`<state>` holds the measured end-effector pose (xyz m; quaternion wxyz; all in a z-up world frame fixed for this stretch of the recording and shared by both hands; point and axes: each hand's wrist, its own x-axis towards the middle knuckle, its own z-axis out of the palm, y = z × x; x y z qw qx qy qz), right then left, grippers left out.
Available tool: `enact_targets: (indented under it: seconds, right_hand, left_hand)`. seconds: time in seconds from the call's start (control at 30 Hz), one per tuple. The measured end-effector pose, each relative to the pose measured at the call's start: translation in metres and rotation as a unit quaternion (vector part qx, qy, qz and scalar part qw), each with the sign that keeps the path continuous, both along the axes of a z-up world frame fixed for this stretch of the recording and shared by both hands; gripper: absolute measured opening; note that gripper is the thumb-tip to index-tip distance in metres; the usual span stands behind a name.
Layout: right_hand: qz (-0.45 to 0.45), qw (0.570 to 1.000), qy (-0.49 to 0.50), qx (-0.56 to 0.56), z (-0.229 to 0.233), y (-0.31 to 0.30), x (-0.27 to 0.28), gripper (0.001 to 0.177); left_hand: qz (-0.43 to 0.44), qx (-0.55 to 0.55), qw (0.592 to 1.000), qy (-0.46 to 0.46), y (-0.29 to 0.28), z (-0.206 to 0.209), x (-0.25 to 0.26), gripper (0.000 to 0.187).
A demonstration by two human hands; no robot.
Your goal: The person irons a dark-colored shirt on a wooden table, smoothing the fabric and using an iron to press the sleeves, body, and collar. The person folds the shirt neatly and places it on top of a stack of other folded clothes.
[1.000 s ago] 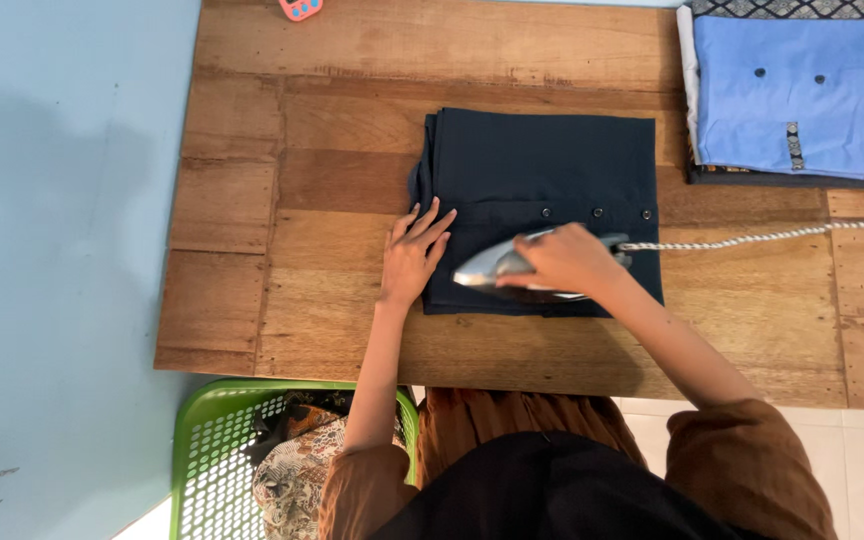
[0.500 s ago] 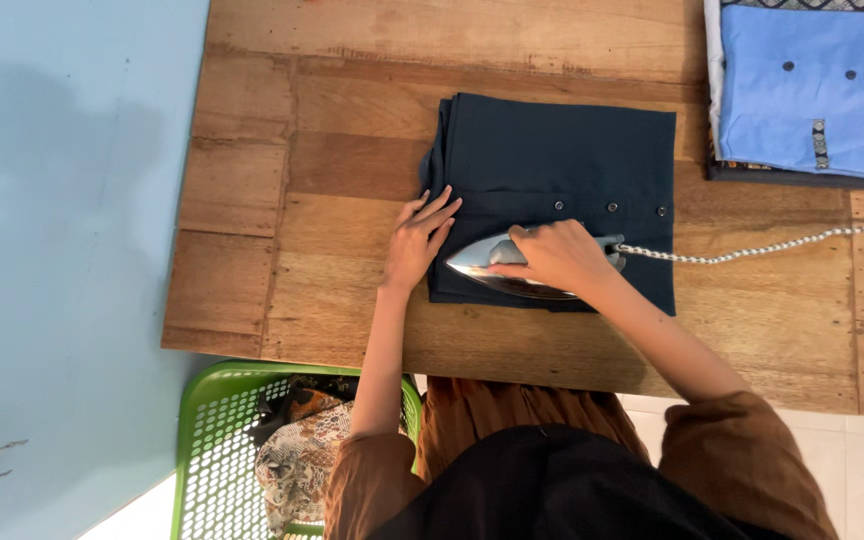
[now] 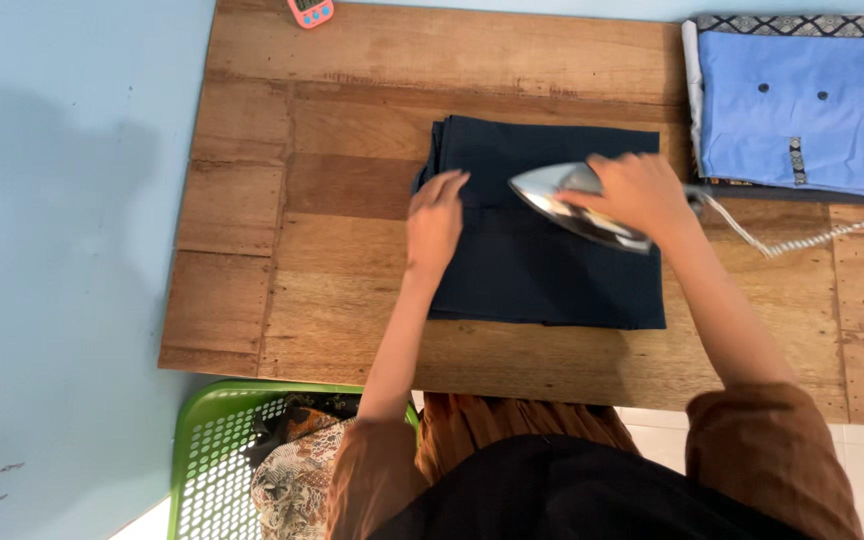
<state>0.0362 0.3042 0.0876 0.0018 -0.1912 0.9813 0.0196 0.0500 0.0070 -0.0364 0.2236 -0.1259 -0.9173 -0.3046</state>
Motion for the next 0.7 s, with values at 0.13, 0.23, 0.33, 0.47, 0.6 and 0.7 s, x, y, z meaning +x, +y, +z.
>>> enact_targets:
  seconds: [0.13, 0.23, 0.33, 0.47, 0.6, 0.7]
  right_hand:
    - [0.063, 0.996, 0.06, -0.026, -0.028, -0.029, -0.045, 0.079]
    - [0.055, 0.996, 0.036, -0.065, -0.04, -0.046, -0.072, 0.076]
    - [0.045, 0.994, 0.072, -0.073, -0.049, -0.045, -0.083, 0.077]
    - [0.036, 0.996, 0.056, -0.061, -0.051, -0.048, -0.088, 0.077]
    - [-0.034, 0.996, 0.06, -0.059, -0.056, -0.052, -0.095, 0.078]
    - [0.027, 0.997, 0.032, -0.068, -0.055, -0.042, -0.101, 0.077]
  left_hand:
    - [0.07, -0.178, 0.979, 0.069, 0.017, -0.015, -0.043, 0.041]
    - [0.078, -0.171, 0.981, 0.04, 0.016, -0.019, -0.044, 0.046]
    - [0.072, -0.146, 0.987, 0.014, 0.015, -0.024, -0.04, 0.047]
    - [0.077, -0.138, 0.988, -0.002, 0.015, -0.026, -0.04, 0.049]
    - [0.077, -0.137, 0.988, -0.006, 0.016, -0.027, -0.042, 0.047]
    - [0.076, -0.136, 0.988, 0.001, 0.013, -0.028, -0.041, 0.046]
